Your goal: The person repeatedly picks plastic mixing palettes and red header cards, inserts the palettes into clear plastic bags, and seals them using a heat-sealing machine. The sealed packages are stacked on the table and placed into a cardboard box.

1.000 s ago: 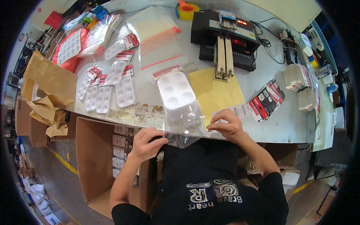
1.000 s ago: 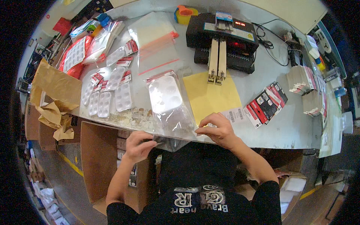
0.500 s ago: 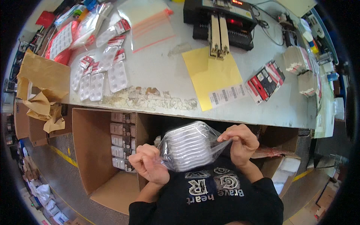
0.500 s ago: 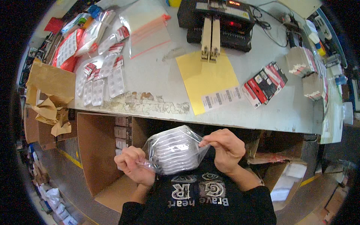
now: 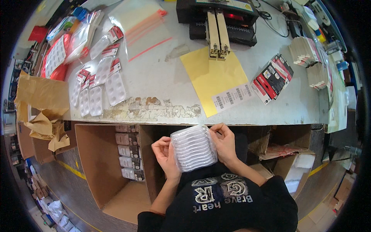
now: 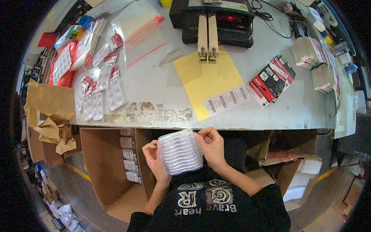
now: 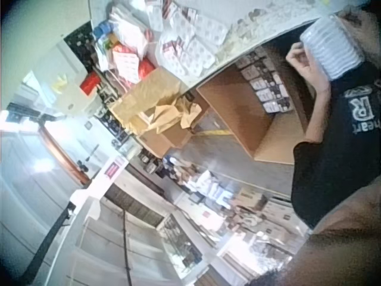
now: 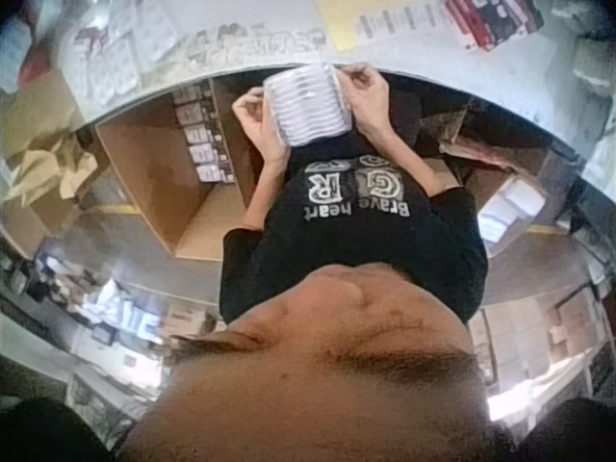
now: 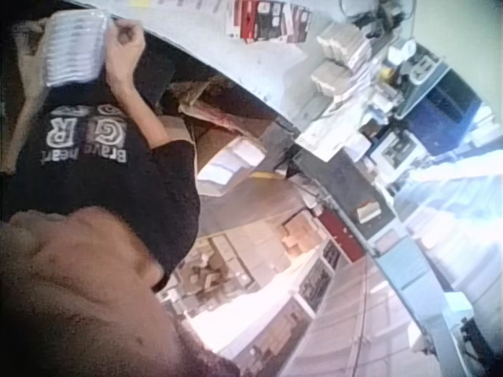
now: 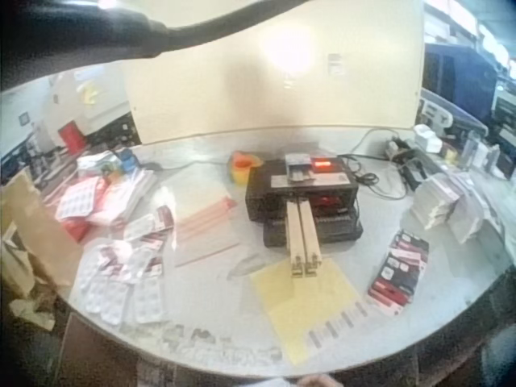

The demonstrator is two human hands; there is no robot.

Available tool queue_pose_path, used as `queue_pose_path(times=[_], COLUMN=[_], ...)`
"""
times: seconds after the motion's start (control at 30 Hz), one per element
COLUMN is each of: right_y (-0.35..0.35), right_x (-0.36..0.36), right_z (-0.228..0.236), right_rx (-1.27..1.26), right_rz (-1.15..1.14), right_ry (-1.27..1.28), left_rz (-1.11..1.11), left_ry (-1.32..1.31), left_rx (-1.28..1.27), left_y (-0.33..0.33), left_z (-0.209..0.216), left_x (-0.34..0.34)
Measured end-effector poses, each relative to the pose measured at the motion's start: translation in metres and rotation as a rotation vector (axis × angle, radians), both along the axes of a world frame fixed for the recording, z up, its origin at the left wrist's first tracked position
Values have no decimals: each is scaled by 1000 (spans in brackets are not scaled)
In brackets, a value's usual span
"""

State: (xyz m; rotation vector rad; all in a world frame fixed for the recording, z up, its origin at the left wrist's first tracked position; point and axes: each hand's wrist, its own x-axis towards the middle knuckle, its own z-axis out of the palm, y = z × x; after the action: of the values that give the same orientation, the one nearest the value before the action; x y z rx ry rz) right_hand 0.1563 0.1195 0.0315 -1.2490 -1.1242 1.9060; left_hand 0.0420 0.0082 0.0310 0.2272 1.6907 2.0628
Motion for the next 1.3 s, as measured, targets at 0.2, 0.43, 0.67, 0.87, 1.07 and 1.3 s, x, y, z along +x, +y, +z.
queue_pose_path(times=[0.2, 0.43, 0.67, 0.87, 1.07, 1.3], right_y=[15, -9, -18, 19, 125, 69], right_x=[6, 15, -71, -116, 4, 43], right_z=[-3, 3, -17, -17, -24, -16], right_rx=[871, 930, 17, 79, 1197, 1335], right_rz=[148, 455, 660, 673, 288, 530], right_ry=[-102, -229, 247, 294, -739, -1124], left_rz=[-105, -371, -544, -759, -340, -701], left_ry=[456, 369, 1692, 1823, 1392, -214], left_rx=[-166, -138, -771, -739, -140, -431], left_y=[-26, -48, 65, 174, 93, 41], left_z=[-23, -30, 76, 57, 46, -33], left_x=[0, -1, -108, -175, -107, 4])
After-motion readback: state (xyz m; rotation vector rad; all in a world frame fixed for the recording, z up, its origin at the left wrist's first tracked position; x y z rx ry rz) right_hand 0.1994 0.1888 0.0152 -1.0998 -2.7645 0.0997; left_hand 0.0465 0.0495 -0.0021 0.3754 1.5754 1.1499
